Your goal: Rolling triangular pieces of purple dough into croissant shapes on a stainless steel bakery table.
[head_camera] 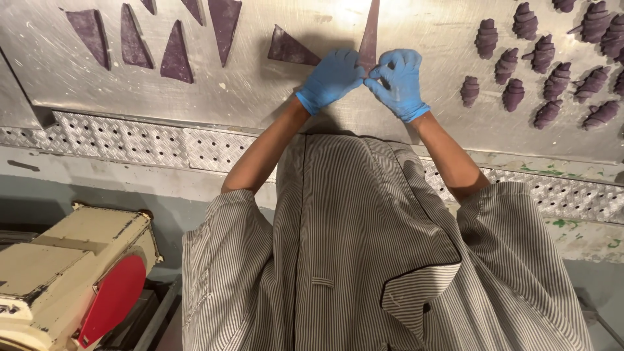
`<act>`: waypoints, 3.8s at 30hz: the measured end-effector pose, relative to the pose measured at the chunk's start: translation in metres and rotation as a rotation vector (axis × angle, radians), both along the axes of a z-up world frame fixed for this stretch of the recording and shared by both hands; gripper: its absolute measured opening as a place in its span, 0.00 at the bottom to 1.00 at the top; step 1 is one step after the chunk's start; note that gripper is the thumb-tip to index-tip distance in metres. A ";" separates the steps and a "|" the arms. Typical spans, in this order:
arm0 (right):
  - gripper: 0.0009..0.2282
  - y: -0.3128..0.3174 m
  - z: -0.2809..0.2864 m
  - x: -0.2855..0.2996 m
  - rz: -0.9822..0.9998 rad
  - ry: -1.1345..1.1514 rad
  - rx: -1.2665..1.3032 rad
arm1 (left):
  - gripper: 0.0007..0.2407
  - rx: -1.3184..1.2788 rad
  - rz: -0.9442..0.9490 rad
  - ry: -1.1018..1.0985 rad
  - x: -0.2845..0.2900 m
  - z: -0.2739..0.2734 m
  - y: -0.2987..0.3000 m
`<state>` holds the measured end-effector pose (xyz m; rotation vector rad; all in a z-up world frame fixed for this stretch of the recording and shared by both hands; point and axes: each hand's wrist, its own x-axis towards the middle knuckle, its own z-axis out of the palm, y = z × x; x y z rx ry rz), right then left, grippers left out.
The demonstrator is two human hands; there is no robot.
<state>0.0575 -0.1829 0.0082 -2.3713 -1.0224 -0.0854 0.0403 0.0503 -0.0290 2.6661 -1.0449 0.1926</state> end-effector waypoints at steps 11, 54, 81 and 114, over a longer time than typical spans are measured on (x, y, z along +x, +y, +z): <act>0.14 -0.003 -0.001 0.006 -0.027 0.060 0.057 | 0.12 -0.159 0.225 0.012 0.010 0.011 -0.006; 0.20 0.004 0.004 0.080 0.082 -0.006 0.032 | 0.18 -0.179 0.190 0.005 0.057 -0.023 0.002; 0.30 0.008 0.114 0.065 -0.074 1.038 0.679 | 0.16 -1.095 0.318 0.564 0.023 0.096 -0.039; 0.27 -0.032 0.139 0.019 -0.244 0.945 0.785 | 0.19 -1.478 0.401 1.071 0.005 0.101 -0.079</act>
